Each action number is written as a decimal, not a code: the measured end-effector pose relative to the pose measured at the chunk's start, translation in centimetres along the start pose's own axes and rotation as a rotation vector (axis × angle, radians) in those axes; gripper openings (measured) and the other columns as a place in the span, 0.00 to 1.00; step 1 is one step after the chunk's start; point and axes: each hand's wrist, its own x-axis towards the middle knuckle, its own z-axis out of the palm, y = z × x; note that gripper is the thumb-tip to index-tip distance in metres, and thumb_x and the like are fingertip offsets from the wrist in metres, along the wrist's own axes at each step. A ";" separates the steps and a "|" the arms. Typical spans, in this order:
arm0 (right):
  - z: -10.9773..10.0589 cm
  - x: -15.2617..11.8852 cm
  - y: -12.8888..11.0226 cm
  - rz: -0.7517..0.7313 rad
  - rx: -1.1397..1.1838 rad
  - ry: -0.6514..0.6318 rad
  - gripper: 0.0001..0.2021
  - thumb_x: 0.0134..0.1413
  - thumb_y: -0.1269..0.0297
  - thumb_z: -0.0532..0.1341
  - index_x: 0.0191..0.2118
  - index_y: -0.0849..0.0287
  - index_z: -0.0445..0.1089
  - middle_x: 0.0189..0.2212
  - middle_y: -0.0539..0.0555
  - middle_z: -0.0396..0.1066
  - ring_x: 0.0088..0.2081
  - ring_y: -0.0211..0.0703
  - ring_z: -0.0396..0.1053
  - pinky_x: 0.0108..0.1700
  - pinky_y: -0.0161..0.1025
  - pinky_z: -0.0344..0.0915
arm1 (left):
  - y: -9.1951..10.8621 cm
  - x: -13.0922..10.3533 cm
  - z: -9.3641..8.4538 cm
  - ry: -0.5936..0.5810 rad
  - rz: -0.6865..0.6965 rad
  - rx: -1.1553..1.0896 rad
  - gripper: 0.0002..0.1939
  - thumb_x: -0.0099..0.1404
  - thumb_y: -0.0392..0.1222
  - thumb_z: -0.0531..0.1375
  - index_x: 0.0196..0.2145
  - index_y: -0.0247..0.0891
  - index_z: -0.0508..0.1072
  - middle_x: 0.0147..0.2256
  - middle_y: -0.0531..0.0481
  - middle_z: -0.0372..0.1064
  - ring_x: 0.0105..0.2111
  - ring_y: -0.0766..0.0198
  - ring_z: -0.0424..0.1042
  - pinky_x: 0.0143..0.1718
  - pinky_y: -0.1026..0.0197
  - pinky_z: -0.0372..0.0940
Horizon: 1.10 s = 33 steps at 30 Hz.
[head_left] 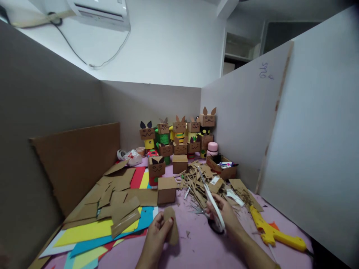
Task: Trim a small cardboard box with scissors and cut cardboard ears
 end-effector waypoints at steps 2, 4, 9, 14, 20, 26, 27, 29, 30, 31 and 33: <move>-0.4 0.2 0.3 0.003 -0.027 0.047 0.30 0.35 0.51 0.72 0.45 0.59 0.67 0.19 0.44 0.67 0.19 0.37 0.64 0.19 0.31 0.58 | -0.2 0.0 0.0 0.000 -0.004 -0.024 0.20 0.44 0.51 0.70 0.31 0.36 0.73 0.25 0.54 0.71 0.24 0.66 0.67 0.25 0.66 0.60; -0.4 0.1 0.5 0.019 -0.040 0.046 0.31 0.34 0.54 0.73 0.47 0.60 0.67 0.20 0.45 0.68 0.19 0.37 0.64 0.20 0.32 0.59 | -0.3 -0.2 0.2 -0.006 -0.020 -0.045 0.19 0.45 0.50 0.70 0.30 0.36 0.72 0.23 0.55 0.70 0.23 0.67 0.66 0.25 0.67 0.60; 0.9 -1.2 0.9 0.055 -0.031 -0.042 0.29 0.31 0.59 0.74 0.45 0.59 0.70 0.22 0.46 0.69 0.22 0.36 0.64 0.24 0.34 0.61 | -0.1 -1.1 0.9 -0.054 -0.092 -0.086 0.16 0.50 0.48 0.68 0.32 0.36 0.72 0.24 0.54 0.71 0.22 0.67 0.68 0.24 0.66 0.60; 2.5 -2.5 1.5 0.107 0.018 -0.112 0.29 0.28 0.63 0.75 0.44 0.56 0.72 0.25 0.48 0.70 0.28 0.41 0.68 0.29 0.36 0.64 | -0.3 -2.0 1.6 -0.108 -0.125 -0.118 0.13 0.55 0.45 0.66 0.35 0.35 0.72 0.28 0.50 0.72 0.28 0.63 0.71 0.31 0.63 0.63; 3.2 -3.2 1.3 0.190 0.112 -0.223 0.30 0.29 0.66 0.75 0.45 0.56 0.70 0.30 0.50 0.73 0.34 0.44 0.71 0.37 0.38 0.66 | -0.7 -2.5 2.4 -0.209 -0.124 -0.090 0.11 0.55 0.41 0.66 0.34 0.32 0.74 0.32 0.44 0.74 0.31 0.62 0.71 0.33 0.62 0.63; 3.3 -3.4 0.7 0.250 0.136 -0.250 0.30 0.26 0.70 0.75 0.43 0.57 0.70 0.29 0.51 0.75 0.34 0.47 0.73 0.39 0.41 0.66 | -0.7 -2.9 2.9 -0.303 -0.112 -0.023 0.13 0.56 0.43 0.65 0.38 0.33 0.76 0.34 0.43 0.75 0.32 0.61 0.70 0.33 0.63 0.63; 3.2 -3.3 0.7 0.264 0.146 -0.247 0.31 0.25 0.70 0.75 0.43 0.58 0.70 0.28 0.50 0.74 0.33 0.46 0.73 0.38 0.40 0.66 | -0.6 -2.9 2.9 -0.298 -0.115 -0.018 0.13 0.56 0.44 0.65 0.37 0.33 0.76 0.33 0.44 0.74 0.33 0.60 0.70 0.34 0.63 0.63; 3.2 -3.2 0.7 0.292 0.171 -0.239 0.31 0.25 0.69 0.75 0.43 0.58 0.70 0.27 0.50 0.74 0.31 0.45 0.73 0.36 0.39 0.67 | -0.5 -2.7 2.8 -0.263 -0.128 -0.042 0.13 0.56 0.44 0.65 0.36 0.33 0.75 0.33 0.44 0.74 0.33 0.61 0.71 0.35 0.62 0.64; 3.2 -3.1 0.7 0.300 0.185 -0.230 0.30 0.26 0.68 0.75 0.43 0.58 0.69 0.27 0.49 0.74 0.30 0.44 0.73 0.35 0.38 0.67 | -0.4 -2.6 2.6 -0.229 -0.142 -0.067 0.12 0.57 0.44 0.65 0.36 0.34 0.74 0.33 0.45 0.75 0.31 0.61 0.71 0.35 0.62 0.64; 3.1 -3.0 0.8 0.305 0.198 -0.219 0.29 0.27 0.68 0.74 0.43 0.58 0.69 0.26 0.49 0.74 0.28 0.43 0.72 0.33 0.37 0.67 | -0.3 -2.4 2.5 -0.187 -0.155 -0.092 0.11 0.57 0.44 0.64 0.35 0.35 0.73 0.31 0.46 0.75 0.30 0.63 0.71 0.34 0.63 0.64; 3.0 -2.8 0.8 0.305 0.209 -0.189 0.28 0.29 0.67 0.74 0.43 0.57 0.69 0.26 0.48 0.74 0.26 0.40 0.71 0.30 0.34 0.66 | -0.1 -2.0 2.1 -0.103 -0.173 -0.120 0.10 0.57 0.44 0.64 0.32 0.36 0.71 0.27 0.50 0.74 0.25 0.67 0.69 0.30 0.65 0.63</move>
